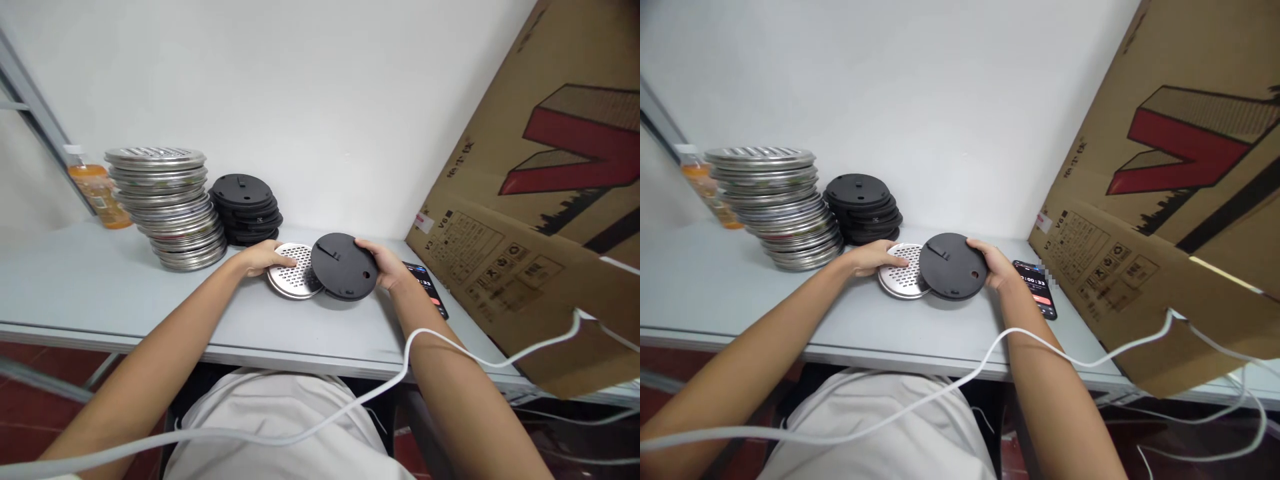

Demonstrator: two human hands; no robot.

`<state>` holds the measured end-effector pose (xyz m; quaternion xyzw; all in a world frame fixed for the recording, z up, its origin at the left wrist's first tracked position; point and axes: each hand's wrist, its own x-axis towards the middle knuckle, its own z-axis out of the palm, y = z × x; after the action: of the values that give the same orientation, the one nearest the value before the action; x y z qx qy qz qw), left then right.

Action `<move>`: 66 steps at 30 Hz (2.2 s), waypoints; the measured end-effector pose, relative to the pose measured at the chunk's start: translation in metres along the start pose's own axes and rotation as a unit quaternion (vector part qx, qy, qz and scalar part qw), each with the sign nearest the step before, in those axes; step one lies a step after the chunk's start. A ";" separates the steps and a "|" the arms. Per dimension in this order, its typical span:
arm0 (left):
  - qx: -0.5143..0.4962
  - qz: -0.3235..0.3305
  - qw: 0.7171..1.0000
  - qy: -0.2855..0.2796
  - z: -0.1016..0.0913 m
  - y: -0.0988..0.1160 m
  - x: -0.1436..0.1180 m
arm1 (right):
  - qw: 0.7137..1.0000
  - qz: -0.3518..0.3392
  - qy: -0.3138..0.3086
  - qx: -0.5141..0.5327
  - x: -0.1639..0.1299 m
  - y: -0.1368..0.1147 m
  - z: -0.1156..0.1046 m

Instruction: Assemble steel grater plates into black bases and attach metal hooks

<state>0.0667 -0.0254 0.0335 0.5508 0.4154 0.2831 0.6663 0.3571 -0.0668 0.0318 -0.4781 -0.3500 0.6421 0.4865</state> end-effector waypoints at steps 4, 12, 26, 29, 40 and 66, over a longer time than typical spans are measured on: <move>-0.114 0.006 0.993 0.023 0.002 -0.004 0.008 | 1.000 0.014 0.018 -0.004 0.002 0.004 0.004; -0.218 0.077 0.969 0.082 0.003 0.000 0.014 | 0.999 -0.036 0.016 0.030 0.006 0.011 0.016; -0.268 0.045 0.951 0.148 0.007 0.005 0.014 | 0.985 -0.168 -0.012 0.026 -0.001 0.003 0.014; -0.282 0.053 0.945 0.158 0.005 0.008 0.013 | 0.965 -0.262 -0.010 0.012 -0.011 -0.006 0.005; -0.271 0.042 0.937 0.218 -0.006 -0.003 0.024 | 0.900 -0.362 -0.091 -0.227 -0.045 -0.022 -0.003; -0.290 0.006 0.950 0.117 0.011 0.003 0.012 | 0.635 -0.585 0.042 -0.503 -0.028 0.013 0.045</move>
<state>0.0829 -0.0199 0.0339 0.2991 0.3875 0.4575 0.7423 0.3126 -0.0969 0.0411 -0.3705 -0.8044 -0.0727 0.4586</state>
